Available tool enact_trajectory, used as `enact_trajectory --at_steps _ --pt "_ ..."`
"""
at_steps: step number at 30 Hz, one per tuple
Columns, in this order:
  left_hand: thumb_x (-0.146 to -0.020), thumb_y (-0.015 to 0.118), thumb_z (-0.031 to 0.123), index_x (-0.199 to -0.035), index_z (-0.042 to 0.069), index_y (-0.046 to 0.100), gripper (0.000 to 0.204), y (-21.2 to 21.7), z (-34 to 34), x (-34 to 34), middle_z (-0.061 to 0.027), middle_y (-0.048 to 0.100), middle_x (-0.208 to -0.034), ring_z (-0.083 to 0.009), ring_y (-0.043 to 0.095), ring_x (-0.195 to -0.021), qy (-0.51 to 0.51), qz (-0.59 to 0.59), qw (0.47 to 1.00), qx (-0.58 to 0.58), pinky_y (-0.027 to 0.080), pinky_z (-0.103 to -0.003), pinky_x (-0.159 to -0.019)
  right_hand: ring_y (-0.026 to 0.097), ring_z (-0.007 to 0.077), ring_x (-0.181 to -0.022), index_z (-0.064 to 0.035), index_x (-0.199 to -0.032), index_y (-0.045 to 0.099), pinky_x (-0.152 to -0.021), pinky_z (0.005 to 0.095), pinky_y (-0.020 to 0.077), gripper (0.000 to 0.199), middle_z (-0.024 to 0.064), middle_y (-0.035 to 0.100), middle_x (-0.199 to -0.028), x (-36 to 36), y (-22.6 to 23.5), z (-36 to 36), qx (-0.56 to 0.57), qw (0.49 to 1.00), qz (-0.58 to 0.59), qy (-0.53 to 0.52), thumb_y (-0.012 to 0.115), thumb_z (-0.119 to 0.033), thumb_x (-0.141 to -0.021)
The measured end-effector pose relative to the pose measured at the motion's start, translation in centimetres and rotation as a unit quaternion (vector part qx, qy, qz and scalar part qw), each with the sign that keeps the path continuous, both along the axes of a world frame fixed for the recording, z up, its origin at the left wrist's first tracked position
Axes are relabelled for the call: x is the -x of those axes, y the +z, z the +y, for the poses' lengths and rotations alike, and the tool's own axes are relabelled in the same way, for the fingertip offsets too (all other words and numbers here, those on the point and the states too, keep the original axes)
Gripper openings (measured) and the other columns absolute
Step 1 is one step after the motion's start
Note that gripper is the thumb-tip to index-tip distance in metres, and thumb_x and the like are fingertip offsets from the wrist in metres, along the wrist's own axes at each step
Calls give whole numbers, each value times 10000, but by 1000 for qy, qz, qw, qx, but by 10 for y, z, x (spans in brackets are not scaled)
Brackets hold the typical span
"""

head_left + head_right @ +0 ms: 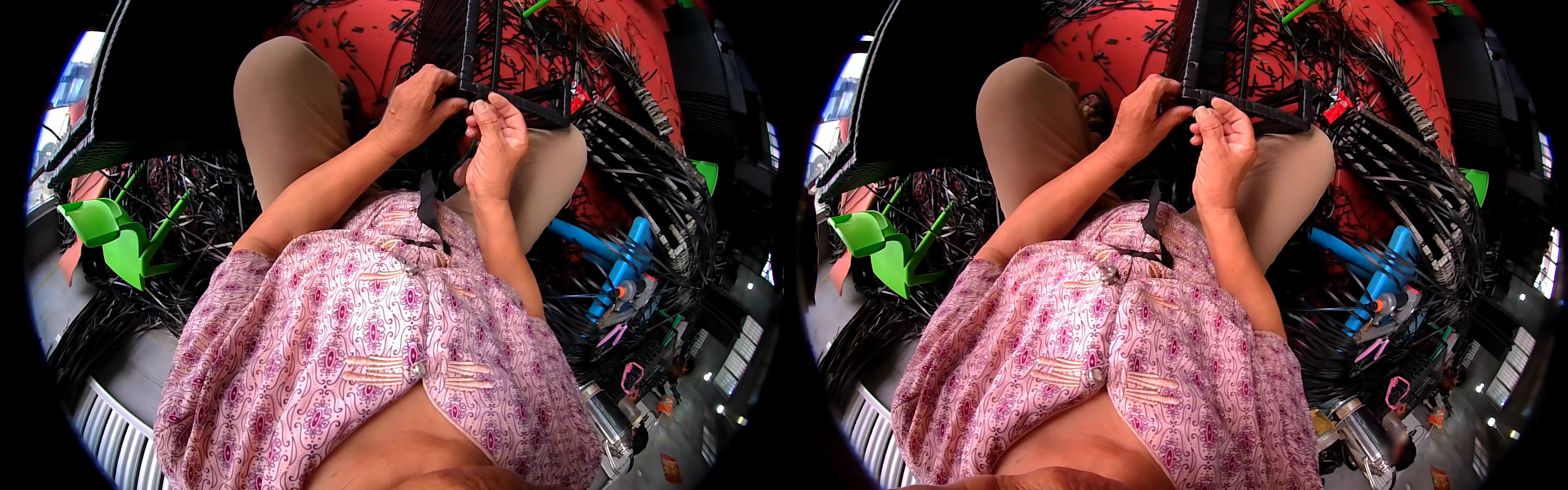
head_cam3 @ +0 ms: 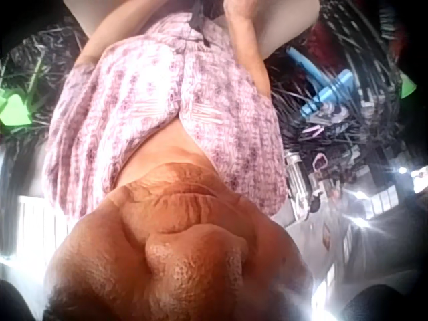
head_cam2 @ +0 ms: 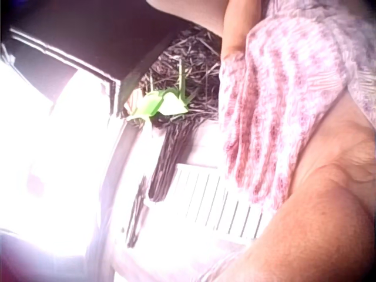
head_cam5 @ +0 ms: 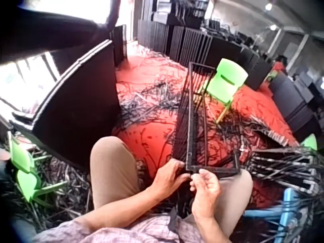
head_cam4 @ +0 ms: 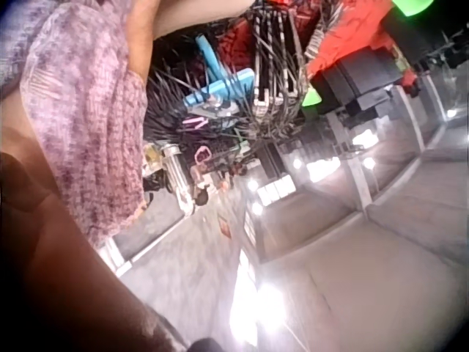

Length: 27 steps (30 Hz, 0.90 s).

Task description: The person sits cross-legged and assembles a black plastic basket frame. They use a staple gun to secure black plastic strips to the frame and use pliers to trim excess material. The person repeatedly staples and trims the strips to form the basket structure.

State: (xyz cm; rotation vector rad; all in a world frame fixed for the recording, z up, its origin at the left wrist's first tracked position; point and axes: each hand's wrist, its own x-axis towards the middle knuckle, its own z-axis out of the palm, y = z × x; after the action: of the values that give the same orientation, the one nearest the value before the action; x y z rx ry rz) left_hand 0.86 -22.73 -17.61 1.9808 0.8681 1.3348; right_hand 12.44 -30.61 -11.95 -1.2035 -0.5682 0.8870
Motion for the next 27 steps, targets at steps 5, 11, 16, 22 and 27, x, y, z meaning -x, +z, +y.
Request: enact_trajectory --at_steps 5,11,16,22,27 --pt "-810 810 159 -1103 28 596 385 1 -9 -1 -147 621 -1001 -348 664 -893 -3 -26 998 59 550 -395 -751 636 72 -672 -12 -1044 605 -575 187 486 245 32 685 -839 -2 11 4 60 998 -8 13 779 -45 -874" --pt "-846 783 56 -1137 18 596 347 4 -16 -2 -117 612 -1014 -244 651 -905 -8 -31 995 90 545 -323 -792 614 71 -577 -38 -983 606 -488 181 448 252 21 670 -771 -5 22 9 126 992 -26 16 809 -43 -835" --pt "-848 780 56 -1156 13 600 359 8 -22 -2 -127 613 -1041 -251 648 -924 -21 -51 993 102 540 -319 -802 590 70 -537 -53 -945 609 -440 181 415 230 17 658 -753 -11 32 10 173 985 6 11 795 -8 -818" --pt "-839 755 120 -1187 -1 590 403 15 -26 -1 -161 607 -1069 -320 637 -976 -41 -53 991 120 529 -373 -848 566 64 -511 -63 -910 613 -436 182 405 218 14 656 -741 -18 41 12 216 976 11 25 791 6 -805" --pt "-811 737 157 -1191 -6 576 444 14 -30 -5 -183 600 -1087 -389 627 -991 -38 -70 991 105 534 -428 -831 560 60 -506 -64 -922 613 -423 182 390 224 17 661 -740 -21 48 13 245 969 6 25 789 5 -803"
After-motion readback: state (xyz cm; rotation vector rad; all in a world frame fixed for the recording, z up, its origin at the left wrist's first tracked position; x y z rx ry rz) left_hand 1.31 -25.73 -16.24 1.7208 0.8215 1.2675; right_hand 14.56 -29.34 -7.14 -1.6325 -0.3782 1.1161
